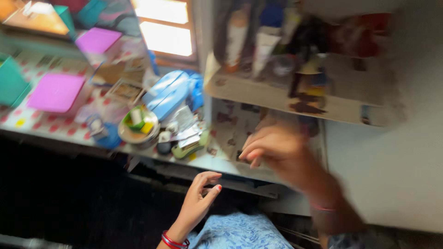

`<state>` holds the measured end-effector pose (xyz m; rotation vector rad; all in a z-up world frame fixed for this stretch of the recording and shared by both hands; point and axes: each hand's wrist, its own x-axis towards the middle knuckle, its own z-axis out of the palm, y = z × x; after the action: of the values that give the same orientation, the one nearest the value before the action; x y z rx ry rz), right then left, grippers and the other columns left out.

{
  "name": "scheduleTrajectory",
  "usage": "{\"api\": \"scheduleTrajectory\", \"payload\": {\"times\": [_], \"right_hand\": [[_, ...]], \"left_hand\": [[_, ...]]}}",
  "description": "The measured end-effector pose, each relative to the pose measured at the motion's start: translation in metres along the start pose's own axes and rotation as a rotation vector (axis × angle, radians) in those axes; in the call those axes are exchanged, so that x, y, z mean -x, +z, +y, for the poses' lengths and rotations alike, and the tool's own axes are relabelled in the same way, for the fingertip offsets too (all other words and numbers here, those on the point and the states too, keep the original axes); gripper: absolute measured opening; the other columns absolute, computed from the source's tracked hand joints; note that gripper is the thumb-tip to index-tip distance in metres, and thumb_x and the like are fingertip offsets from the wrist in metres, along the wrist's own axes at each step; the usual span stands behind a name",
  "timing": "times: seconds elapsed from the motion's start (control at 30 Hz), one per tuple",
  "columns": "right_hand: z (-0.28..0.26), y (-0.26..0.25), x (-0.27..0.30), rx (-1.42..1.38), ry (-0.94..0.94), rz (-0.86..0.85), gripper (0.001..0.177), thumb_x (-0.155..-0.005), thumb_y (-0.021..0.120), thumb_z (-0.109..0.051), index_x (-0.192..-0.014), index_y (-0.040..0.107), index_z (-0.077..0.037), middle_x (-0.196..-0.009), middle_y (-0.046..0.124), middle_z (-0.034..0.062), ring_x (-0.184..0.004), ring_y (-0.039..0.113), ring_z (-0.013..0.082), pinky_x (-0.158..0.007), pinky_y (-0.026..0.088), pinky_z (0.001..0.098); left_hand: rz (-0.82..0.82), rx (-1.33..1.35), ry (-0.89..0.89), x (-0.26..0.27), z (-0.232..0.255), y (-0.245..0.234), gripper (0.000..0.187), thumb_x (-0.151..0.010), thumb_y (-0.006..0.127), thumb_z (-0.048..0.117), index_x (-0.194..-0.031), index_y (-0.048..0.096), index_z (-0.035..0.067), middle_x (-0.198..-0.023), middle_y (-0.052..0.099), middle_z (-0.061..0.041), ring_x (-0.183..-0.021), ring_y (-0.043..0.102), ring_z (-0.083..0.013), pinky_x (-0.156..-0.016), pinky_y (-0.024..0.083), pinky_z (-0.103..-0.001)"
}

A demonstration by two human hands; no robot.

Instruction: The person organizes various items on a cluttered shelf and a mirrored surface. They move containers, papers, and small objects, then open a small tin and handle its contents. Finally, they open a clear bag and sort colorful hair ties and bangles on the mirrored surface.

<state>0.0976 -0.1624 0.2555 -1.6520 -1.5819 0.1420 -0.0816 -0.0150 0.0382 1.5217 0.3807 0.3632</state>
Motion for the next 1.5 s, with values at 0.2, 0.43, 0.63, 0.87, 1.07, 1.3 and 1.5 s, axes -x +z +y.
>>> {"api": "scheduleTrajectory", "payload": {"times": [0.2,0.43,0.63,0.87,1.07,1.3,1.5], "right_hand": [[0.139,0.198,0.074,-0.927,0.588,-0.204,0.043,-0.09,0.055,0.0,-0.132,0.065,0.003,-0.124,0.071,0.0102,-0.114,0.068,0.0197,-0.096,0.053,0.0357],[0.143,0.298,0.112,-1.761,0.746,-0.382,0.065,-0.105,0.05,-0.044,-0.15,0.044,0.001,-0.15,0.053,0.0202,-0.139,0.053,0.032,-0.118,0.043,0.0458],[0.107,0.292,0.086,-1.999,0.922,-0.392,0.082,-0.101,0.033,-0.062,-0.157,0.034,-0.001,-0.158,0.045,0.021,-0.146,0.045,0.0337,-0.121,0.037,0.0464],[0.109,0.289,0.091,-1.804,0.862,-0.303,0.074,-0.105,0.036,-0.056,-0.159,0.033,-0.006,-0.161,0.041,0.0186,-0.147,0.042,0.0288,-0.123,0.036,0.0423],[0.143,0.311,0.103,-1.423,0.938,-0.529,0.064,-0.105,0.038,-0.044,-0.159,0.038,-0.011,-0.159,0.042,0.0082,-0.139,0.041,0.0192,-0.098,0.037,0.0334],[0.142,0.37,0.115,-1.23,0.597,-0.276,0.072,-0.106,0.047,-0.047,-0.161,0.028,-0.006,-0.166,0.028,0.0157,-0.155,0.025,0.0283,-0.123,0.023,0.0427],[0.082,0.379,0.113,-1.971,0.821,-0.569,0.09,-0.1,0.026,-0.072,-0.163,0.028,-0.007,-0.168,0.03,0.0143,-0.156,0.027,0.0267,-0.125,0.024,0.0417]], "left_hand": [[0.223,-0.225,0.072,0.034,0.012,-0.015,0.045,-0.08,0.078,0.02,-0.122,0.066,0.009,-0.125,0.061,-0.009,-0.116,0.063,-0.0229,-0.096,0.052,-0.036],[-0.127,-0.652,0.558,0.044,0.01,0.013,0.051,-0.085,0.074,0.043,-0.124,0.066,0.01,-0.135,0.057,-0.014,-0.145,0.042,-0.0392,-0.122,0.025,-0.056],[-0.065,-1.059,0.611,0.052,-0.029,0.004,0.066,-0.095,0.058,0.062,-0.149,0.061,0.025,-0.161,0.048,-0.009,-0.159,0.03,-0.033,-0.131,0.01,-0.054],[0.185,-0.995,0.378,0.046,-0.051,-0.03,0.076,-0.093,0.053,0.068,-0.152,0.051,0.021,-0.164,0.037,-0.012,-0.154,0.026,-0.0335,-0.125,0.008,-0.056],[0.478,-1.603,-0.104,0.047,-0.069,-0.069,0.079,-0.089,0.05,0.047,-0.159,0.036,0.015,-0.168,0.024,-0.015,-0.155,0.014,-0.037,-0.12,0.004,-0.061],[0.311,-1.231,0.154,0.067,-0.054,-0.024,0.076,-0.101,0.047,0.046,-0.151,0.041,-0.011,-0.165,0.025,-0.033,-0.153,0.014,-0.0522,-0.12,0.005,-0.063],[0.114,-0.983,0.614,0.119,-0.042,-0.015,0.062,-0.101,0.056,0.053,-0.152,0.059,0.019,-0.167,0.042,-0.01,-0.16,0.029,-0.0328,-0.131,0.015,-0.054]]}}
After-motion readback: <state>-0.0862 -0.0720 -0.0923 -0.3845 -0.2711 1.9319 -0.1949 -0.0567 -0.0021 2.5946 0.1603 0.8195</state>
